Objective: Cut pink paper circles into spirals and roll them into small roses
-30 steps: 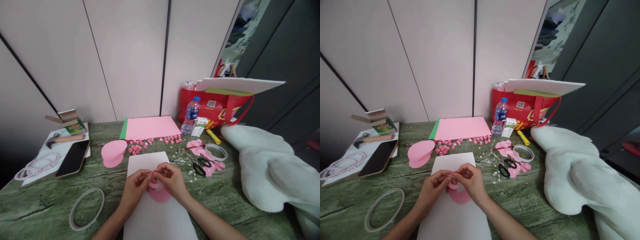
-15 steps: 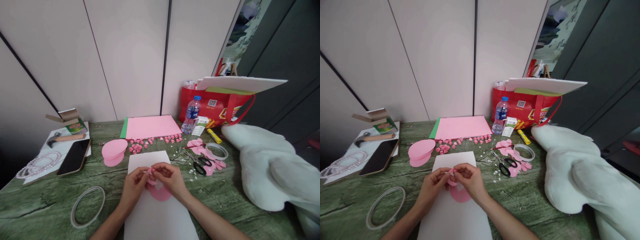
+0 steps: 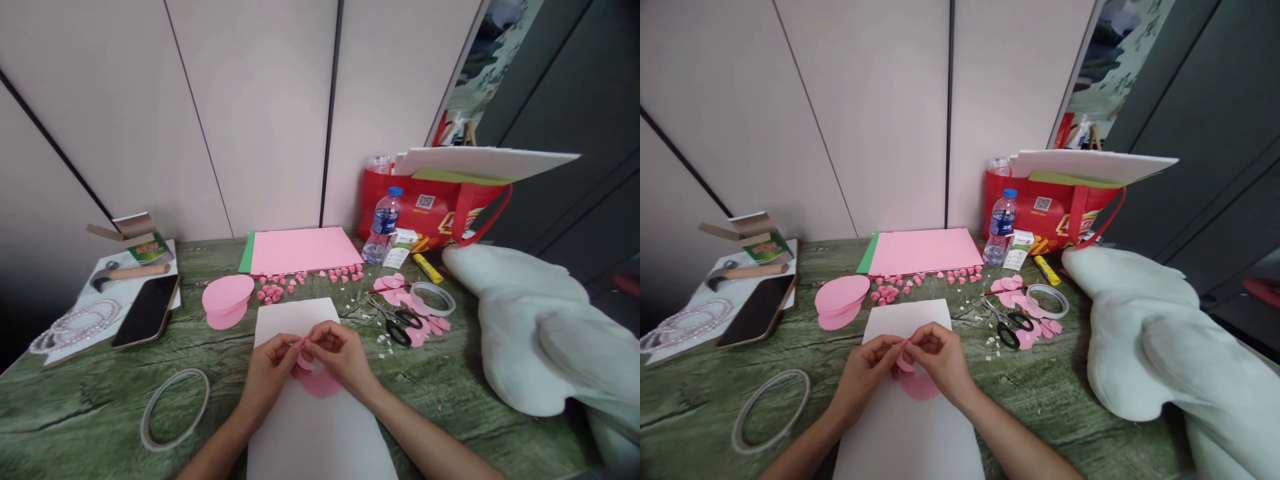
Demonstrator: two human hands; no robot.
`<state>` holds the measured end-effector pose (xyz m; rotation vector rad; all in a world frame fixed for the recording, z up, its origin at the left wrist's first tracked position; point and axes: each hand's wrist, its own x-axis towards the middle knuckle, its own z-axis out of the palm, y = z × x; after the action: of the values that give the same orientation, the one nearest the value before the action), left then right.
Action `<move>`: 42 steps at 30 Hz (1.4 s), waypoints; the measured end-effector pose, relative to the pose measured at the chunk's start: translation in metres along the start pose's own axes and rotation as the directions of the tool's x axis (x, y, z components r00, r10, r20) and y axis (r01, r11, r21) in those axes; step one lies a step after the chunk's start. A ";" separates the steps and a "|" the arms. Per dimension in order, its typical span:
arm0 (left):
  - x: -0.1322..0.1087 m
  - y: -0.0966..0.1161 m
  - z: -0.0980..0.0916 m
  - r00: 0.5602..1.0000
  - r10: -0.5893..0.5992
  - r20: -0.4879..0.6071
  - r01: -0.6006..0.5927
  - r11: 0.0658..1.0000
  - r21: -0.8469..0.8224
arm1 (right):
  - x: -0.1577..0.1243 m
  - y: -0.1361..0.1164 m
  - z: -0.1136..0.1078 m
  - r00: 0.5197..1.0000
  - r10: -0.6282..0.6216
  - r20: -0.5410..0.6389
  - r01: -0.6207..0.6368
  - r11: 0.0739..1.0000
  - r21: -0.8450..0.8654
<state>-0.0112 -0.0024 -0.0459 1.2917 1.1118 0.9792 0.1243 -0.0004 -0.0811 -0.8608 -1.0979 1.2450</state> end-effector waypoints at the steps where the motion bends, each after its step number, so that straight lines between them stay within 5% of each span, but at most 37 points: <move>1: 0.000 0.000 0.000 1.000 0.001 0.002 -0.001 1.000 0.005 | 0.000 0.000 0.000 1.000 -0.001 0.002 0.001 1.000 -0.006; 25: 0.000 -0.002 -0.003 0.995 -0.102 0.001 0.102 0.992 -0.074 | -0.003 -0.003 0.000 0.998 0.015 0.057 -0.003 0.976 -0.216; 35: 0.007 -0.010 -0.008 0.990 -0.030 -0.137 -0.008 0.963 -0.270 | -0.004 -0.003 0.005 0.987 0.150 0.065 -0.141 0.983 -0.121; 42: 0.006 -0.013 -0.009 0.987 0.017 -0.161 -0.044 0.985 -0.168 | -0.004 -0.002 0.004 0.986 0.135 0.094 -0.119 0.981 -0.155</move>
<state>-0.0198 0.0044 -0.0584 1.1096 1.1052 1.1913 0.1214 -0.0050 -0.0784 -1.0011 -1.2476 1.3390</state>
